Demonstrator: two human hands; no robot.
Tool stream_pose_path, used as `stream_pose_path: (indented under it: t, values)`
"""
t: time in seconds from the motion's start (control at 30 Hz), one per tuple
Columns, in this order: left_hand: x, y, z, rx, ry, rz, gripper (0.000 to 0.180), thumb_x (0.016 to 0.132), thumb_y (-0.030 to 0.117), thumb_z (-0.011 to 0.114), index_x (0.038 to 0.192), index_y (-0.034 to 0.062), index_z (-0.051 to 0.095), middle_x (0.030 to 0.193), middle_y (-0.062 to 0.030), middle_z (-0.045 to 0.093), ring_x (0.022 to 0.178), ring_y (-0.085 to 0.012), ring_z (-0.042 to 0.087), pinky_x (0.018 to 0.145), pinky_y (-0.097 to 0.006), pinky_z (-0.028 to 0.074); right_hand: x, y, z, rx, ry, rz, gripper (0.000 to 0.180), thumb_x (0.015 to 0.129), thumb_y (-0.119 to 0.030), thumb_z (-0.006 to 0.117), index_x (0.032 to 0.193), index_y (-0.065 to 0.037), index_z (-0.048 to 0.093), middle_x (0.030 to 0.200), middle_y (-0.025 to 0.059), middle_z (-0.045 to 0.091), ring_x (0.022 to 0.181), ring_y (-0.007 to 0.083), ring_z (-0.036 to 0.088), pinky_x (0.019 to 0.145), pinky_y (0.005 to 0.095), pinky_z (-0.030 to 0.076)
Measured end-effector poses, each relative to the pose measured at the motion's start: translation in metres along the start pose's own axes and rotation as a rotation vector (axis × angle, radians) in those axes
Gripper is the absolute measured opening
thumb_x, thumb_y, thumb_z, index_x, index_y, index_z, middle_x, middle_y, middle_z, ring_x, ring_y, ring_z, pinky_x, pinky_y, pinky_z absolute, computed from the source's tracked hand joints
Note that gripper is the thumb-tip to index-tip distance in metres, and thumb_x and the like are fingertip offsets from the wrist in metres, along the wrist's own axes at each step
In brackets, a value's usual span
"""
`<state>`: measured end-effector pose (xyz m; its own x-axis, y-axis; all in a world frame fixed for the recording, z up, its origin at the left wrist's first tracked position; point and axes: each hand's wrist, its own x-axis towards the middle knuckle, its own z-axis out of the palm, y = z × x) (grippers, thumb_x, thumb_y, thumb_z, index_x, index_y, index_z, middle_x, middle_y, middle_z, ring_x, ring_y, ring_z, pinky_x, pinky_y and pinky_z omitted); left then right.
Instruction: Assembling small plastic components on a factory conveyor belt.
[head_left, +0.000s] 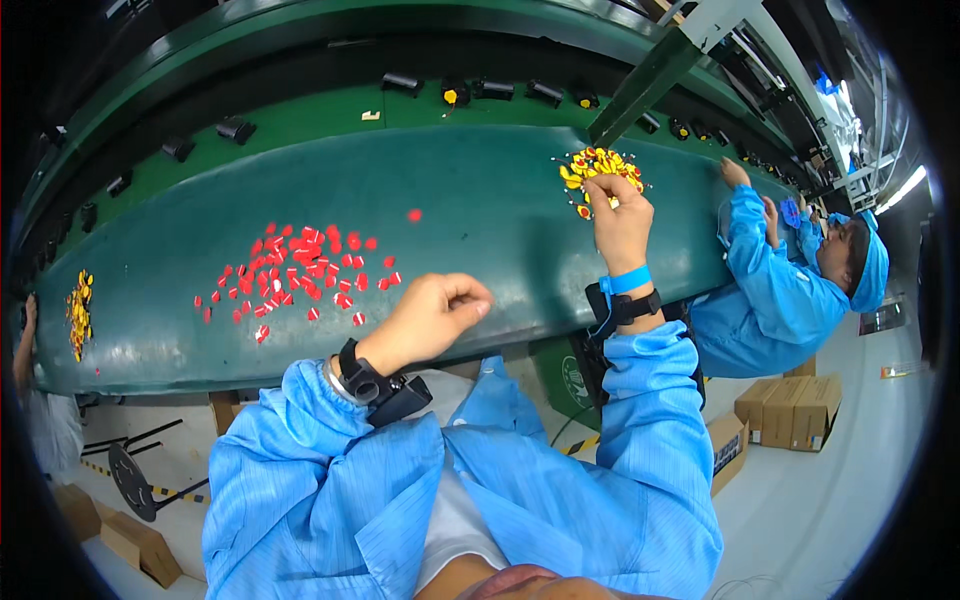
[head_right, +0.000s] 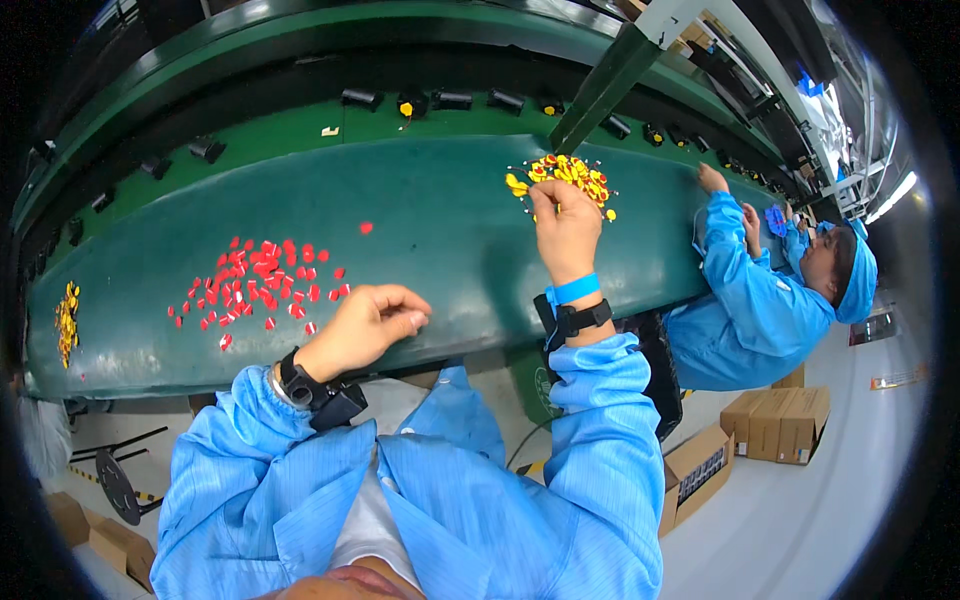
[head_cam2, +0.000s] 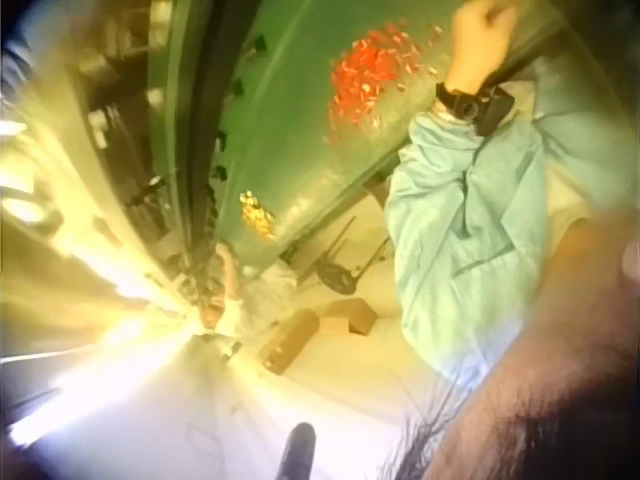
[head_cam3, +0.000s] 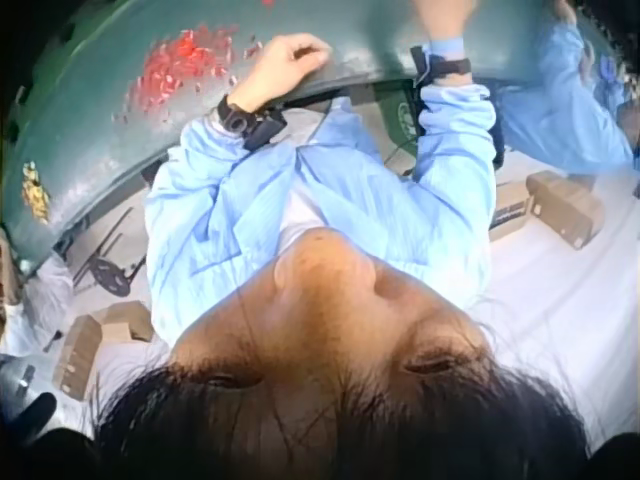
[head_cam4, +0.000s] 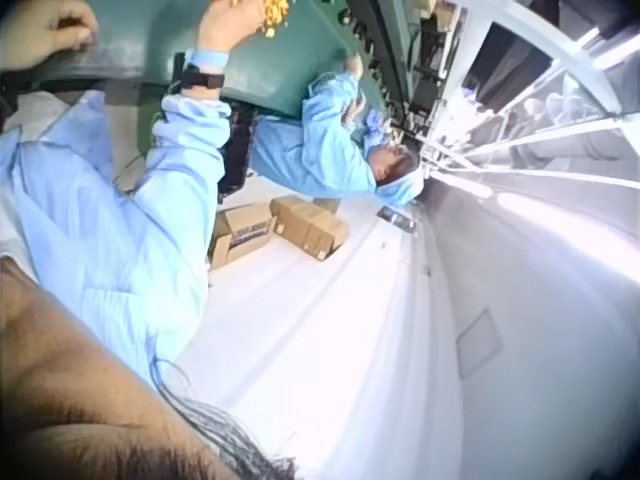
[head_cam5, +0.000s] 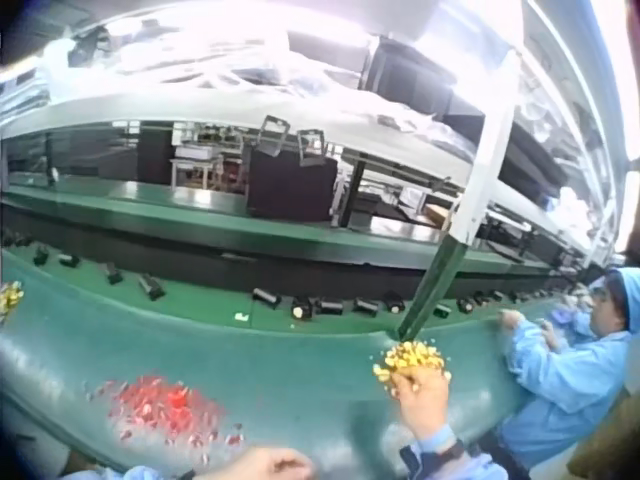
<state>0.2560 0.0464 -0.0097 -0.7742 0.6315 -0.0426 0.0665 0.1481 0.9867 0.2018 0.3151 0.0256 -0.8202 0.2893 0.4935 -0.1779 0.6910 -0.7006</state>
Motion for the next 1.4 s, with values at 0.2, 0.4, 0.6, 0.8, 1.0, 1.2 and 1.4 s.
stream_pose_path:
  t: [0.2, 0.4, 0.6, 0.8, 1.0, 1.2, 1.4]
  values:
    - [0.003, -0.007, -0.002, -0.473, 0.104, -0.139, 0.018, 0.09, 0.01, 0.057, 0.101, -0.0035, 0.061, 0.088, -0.0087, 0.065, 0.073, -0.0104, 0.06, 0.069, -0.023, 0.051, -0.039, 0.003, 0.038, -0.56, -0.152, -0.544, 0.004, 0.075, -0.01, 0.061, 0.074, -0.013, 0.063, 0.07, 0.004, 0.06, 0.074, 0.023, 0.06, 0.089, 0.048, 0.038]
    - [-0.001, -0.023, -0.008, -0.478, 0.162, -0.165, 0.018, 0.091, 0.013, 0.058, 0.101, -0.0019, 0.062, 0.087, -0.0077, 0.065, 0.07, -0.0104, 0.061, 0.066, -0.023, 0.051, -0.036, -0.007, 0.028, -0.515, -0.069, -0.443, 0.003, 0.076, -0.011, 0.063, 0.077, -0.014, 0.065, 0.075, 0.0043, 0.063, 0.075, 0.023, 0.06, 0.09, 0.0452, 0.038]
    - [0.002, -0.019, -0.008, -0.625, 0.193, -0.216, 0.02, 0.09, 0.013, 0.059, 0.105, -0.0009, 0.061, 0.086, -0.0063, 0.065, 0.066, -0.0083, 0.06, 0.063, -0.022, 0.051, -0.043, -0.024, 0.03, 0.607, -0.209, 0.24, 0.006, 0.086, -0.004, 0.061, 0.086, 0.002, 0.063, 0.079, 0.0032, 0.064, 0.073, 0.0114, 0.06, 0.069, 0.0234, 0.047]
    - [0.003, 0.005, -0.007, -0.592, 0.348, 0.049, 0.024, 0.087, 0.009, 0.063, 0.11, 0.0013, 0.059, 0.086, -0.0038, 0.063, 0.067, -0.0068, 0.058, 0.061, -0.02, 0.049, -0.081, -0.062, 0.043, 0.916, -0.329, 0.491, 0.006, 0.087, -0.005, 0.06, 0.087, 0.001, 0.06, 0.074, 0.005, 0.062, 0.069, 0.0128, 0.059, 0.069, 0.0248, 0.047]
    - [-0.007, 0.001, -0.018, -0.51, 0.366, 0.046, 0.014, 0.086, 0.006, 0.063, 0.098, 0.0007, 0.063, 0.08, -0.0014, 0.062, 0.066, -0.0047, 0.054, 0.058, -0.018, 0.045, -0.104, -0.081, 0.05, 0.876, -0.548, 0.453, 0.016, 0.092, -0.014, 0.056, 0.087, 0.001, 0.06, 0.073, 0.0052, 0.061, 0.067, 0.0108, 0.059, 0.065, 0.0242, 0.046]
    - [-0.027, 0.004, -0.036, -0.304, 0.194, 0.062, 0.011, 0.084, 0.004, 0.064, 0.094, 0.0002, 0.065, 0.081, -0.0007, 0.062, 0.069, -0.0057, 0.055, 0.061, -0.021, 0.045, -0.099, -0.075, 0.041, 1.044, -0.995, 0.784, 0.026, 0.093, -0.026, 0.054, 0.087, -0.002, 0.06, 0.072, 0.0043, 0.061, 0.066, 0.0132, 0.06, 0.061, 0.0231, 0.045]
    - [-0.033, 0.008, -0.038, -0.215, 0.226, 0.123, 0.015, 0.083, 0.003, 0.065, 0.097, -0.0004, 0.064, 0.083, -0.0028, 0.062, 0.072, -0.0069, 0.058, 0.064, -0.019, 0.047, -0.114, -0.073, 0.05, 1.4, -1.075, 0.935, 0.018, 0.091, -0.02, 0.056, 0.086, -0.003, 0.058, 0.069, 0.0027, 0.055, 0.065, 0.0148, 0.056, 0.057, 0.0255, 0.04]
